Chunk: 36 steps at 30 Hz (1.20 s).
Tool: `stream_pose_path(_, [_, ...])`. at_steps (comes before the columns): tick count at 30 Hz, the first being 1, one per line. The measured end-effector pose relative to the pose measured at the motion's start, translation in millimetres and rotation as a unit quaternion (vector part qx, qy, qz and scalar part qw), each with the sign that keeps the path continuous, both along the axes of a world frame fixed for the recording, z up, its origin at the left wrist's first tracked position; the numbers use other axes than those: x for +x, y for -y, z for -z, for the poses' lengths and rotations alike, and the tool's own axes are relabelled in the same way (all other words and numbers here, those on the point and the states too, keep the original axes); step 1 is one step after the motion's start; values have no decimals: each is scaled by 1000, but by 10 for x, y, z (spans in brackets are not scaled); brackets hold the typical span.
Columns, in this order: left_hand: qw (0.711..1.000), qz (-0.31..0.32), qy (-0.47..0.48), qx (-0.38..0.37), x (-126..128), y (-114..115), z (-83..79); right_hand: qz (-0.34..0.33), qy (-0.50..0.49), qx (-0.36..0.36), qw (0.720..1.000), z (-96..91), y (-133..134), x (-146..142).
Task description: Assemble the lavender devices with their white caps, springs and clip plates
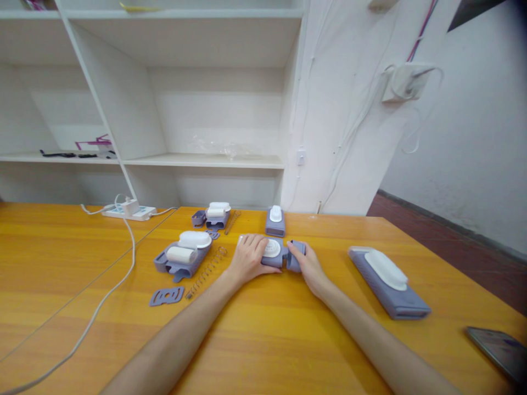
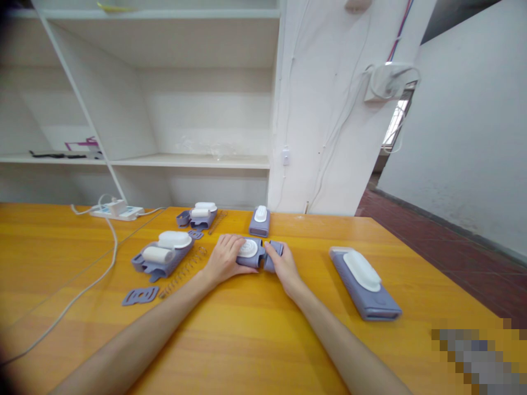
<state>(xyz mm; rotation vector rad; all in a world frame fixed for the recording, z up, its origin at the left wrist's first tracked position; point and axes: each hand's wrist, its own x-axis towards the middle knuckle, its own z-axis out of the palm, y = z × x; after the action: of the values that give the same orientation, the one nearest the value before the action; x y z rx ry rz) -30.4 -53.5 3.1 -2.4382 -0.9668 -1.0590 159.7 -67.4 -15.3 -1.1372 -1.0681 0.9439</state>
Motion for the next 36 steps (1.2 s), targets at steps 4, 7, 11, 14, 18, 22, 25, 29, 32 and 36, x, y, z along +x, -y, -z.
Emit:
stream_pose_path(4, [1000, 9, 11, 5, -1, 3, 4, -48, -67, -14, 997, 0, -3, 51])
stream_pose_path(7, [1000, 19, 5, 10, 5, -4, 15, -63, -51, 1, 997, -16, 19, 58])
stream_pose_path(11, [999, 27, 4, 16, 10, -23, 35, -76, -2, 8, 997, -67, 71, 39])
stream_pose_path(14, [999, 37, -2, 16, 7, -33, 43, -63, 22, -1, 998, -107, 112, 2])
stream_pose_path(18, [999, 43, -12, 18, 10, -36, 38, -37, 28, -3, 999, -134, 143, -64])
stream_pose_path(22, [999, 44, -11, 25, 33, -23, 25, 3, 25, -10, 1000, -119, 118, -110])
stream_pose_path(25, [998, 42, -11, 35, 50, -6, 21, 21, 30, -25, 999, -94, 85, -124])
stream_pose_path(29, [998, 49, -5, 46, 54, 15, 32, 36, 42, -15, 998, -82, 65, -111])
stream_pose_path(32, [997, 56, 7, 46, 61, 29, 42, 1, 40, -10, 999, -92, 63, -70])
stream_pose_path(36, [998, 54, 11, 42, 79, 41, 46, -19, 42, -17, 999, -116, 57, -57])
